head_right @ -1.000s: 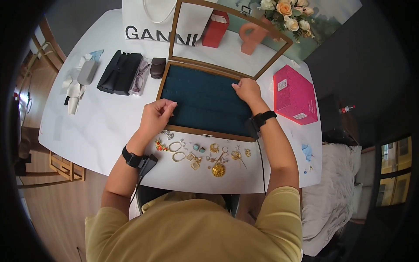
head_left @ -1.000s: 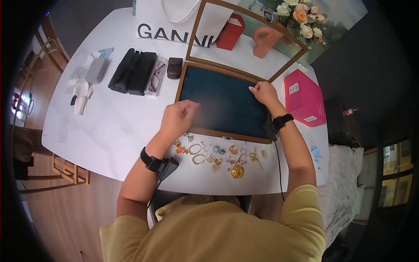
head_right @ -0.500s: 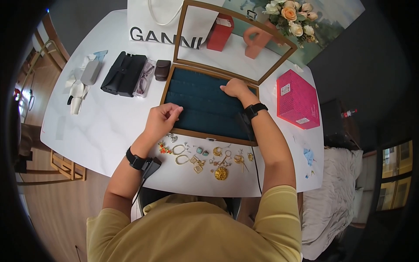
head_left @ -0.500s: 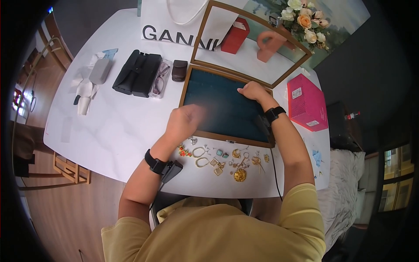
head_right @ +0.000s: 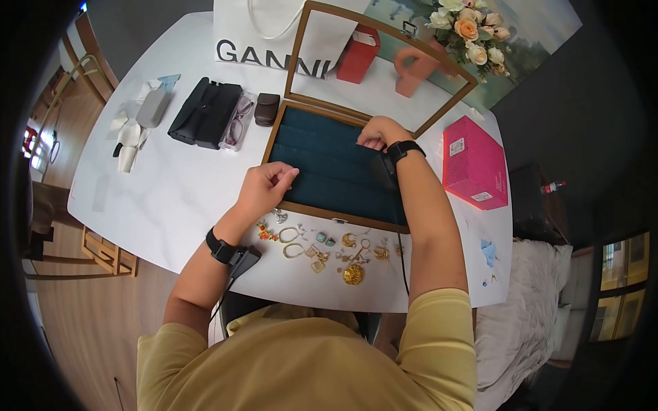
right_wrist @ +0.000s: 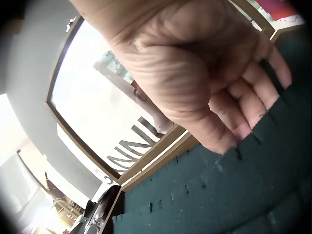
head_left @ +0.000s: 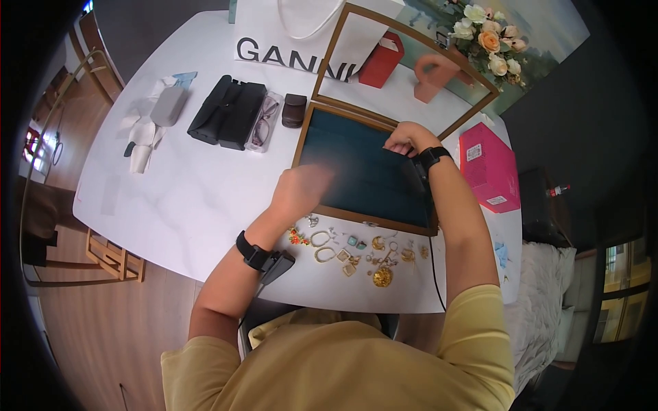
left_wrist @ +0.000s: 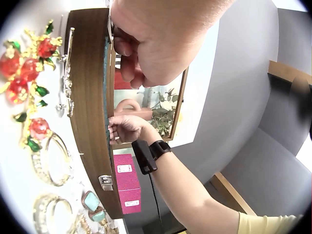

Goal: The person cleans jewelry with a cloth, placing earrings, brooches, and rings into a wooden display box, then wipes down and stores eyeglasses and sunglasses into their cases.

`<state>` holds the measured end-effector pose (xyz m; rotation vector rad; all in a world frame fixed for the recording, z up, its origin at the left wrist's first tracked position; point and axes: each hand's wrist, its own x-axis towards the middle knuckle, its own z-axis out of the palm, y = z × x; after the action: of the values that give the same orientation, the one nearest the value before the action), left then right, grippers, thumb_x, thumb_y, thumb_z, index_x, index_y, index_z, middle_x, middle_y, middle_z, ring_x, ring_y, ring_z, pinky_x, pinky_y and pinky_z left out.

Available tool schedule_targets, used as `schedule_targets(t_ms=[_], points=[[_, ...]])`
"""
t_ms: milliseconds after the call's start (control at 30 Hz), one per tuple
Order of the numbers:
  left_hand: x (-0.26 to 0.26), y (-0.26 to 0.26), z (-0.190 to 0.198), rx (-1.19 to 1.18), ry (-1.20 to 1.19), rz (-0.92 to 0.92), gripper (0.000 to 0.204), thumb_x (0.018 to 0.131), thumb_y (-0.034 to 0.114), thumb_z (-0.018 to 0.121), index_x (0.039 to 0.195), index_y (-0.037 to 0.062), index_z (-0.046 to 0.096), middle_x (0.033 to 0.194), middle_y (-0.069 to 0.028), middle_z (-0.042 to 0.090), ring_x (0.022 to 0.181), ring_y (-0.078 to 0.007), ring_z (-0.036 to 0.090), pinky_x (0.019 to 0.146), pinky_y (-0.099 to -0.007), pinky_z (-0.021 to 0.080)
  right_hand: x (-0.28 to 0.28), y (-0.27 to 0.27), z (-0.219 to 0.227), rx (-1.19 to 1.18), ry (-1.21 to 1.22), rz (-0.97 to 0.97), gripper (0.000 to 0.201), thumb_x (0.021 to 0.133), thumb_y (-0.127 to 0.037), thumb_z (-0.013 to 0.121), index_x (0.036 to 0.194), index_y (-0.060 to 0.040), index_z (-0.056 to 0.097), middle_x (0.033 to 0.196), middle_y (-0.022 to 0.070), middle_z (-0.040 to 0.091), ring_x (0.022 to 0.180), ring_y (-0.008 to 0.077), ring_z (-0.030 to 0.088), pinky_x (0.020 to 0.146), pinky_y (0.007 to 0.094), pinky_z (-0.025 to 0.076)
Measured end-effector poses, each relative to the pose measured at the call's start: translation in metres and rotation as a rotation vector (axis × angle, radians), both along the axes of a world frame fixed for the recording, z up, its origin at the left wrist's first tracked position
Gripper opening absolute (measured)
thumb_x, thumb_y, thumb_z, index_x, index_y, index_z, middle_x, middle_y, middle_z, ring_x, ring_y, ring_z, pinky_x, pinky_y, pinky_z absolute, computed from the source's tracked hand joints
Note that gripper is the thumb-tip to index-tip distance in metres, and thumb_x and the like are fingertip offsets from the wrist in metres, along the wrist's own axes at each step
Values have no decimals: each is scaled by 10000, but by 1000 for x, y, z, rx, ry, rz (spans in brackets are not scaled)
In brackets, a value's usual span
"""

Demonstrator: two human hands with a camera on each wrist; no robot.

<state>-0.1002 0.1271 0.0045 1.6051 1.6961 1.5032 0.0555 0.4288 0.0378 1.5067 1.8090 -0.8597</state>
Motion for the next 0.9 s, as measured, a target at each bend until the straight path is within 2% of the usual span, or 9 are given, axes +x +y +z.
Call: schedule_targets(t_ms=[100, 133, 233, 267, 567, 767, 900], points=[[1, -1, 6, -59, -74, -1, 204, 915, 170, 649, 818, -8, 677, 573, -11, 574, 515, -49, 467, 489, -227, 381, 3, 12, -6, -17, 0, 35, 245, 822, -345, 714, 718, -141, 627, 657, -82, 529, 586, 100, 457, 598, 340, 444], [1, -1, 7, -74, -98, 6, 204, 914, 170, 650, 817, -7, 677, 570, -10, 572, 513, -48, 465, 487, -226, 380, 1, 16, -4, -58, -29, 57, 240, 803, -350, 749, 812, -122, 675, 703, -52, 578, 633, 122, 498, 608, 340, 460], [0, -1, 7, -88, -134, 19, 201, 912, 170, 654, 818, -6, 678, 564, -9, 568, 506, -48, 464, 481, -226, 380, -4, 20, -2, -42, -97, 106, 275, 765, -347, 781, 878, -109, 702, 759, -15, 613, 665, 163, 535, 618, 342, 470], [-1, -1, 6, -70, -123, 17, 199, 911, 169, 655, 821, -6, 680, 563, -11, 570, 503, -50, 466, 479, -226, 382, -6, 20, 0, -44, -104, 106, 303, 726, -340, 806, 880, -99, 706, 781, 15, 622, 686, 194, 558, 618, 356, 472], [0, -1, 3, -42, -98, 43, 189, 903, 172, 661, 826, 3, 693, 565, -32, 595, 479, -71, 498, 471, -237, 405, -26, 18, -11, 33, -267, 163, 223, 700, -275, 792, 785, -101, 681, 772, 42, 643, 701, 208, 582, 637, 381, 482], [-1, -1, 3, -63, -123, 34, 185, 899, 177, 665, 812, 16, 695, 561, -37, 594, 476, -85, 511, 472, -243, 410, -41, 7, -10, 34, -424, 117, 165, 749, -228, 746, 825, -92, 690, 758, 45, 634, 675, 212, 595, 652, 423, 488], [-4, -2, 3, -46, -98, 27, 180, 895, 175, 668, 808, 19, 695, 568, -45, 601, 472, -101, 522, 473, -247, 415, -34, 4, -8, 82, -318, 172, 186, 757, -233, 737, 842, -74, 690, 764, 65, 643, 683, 221, 602, 650, 415, 495]])
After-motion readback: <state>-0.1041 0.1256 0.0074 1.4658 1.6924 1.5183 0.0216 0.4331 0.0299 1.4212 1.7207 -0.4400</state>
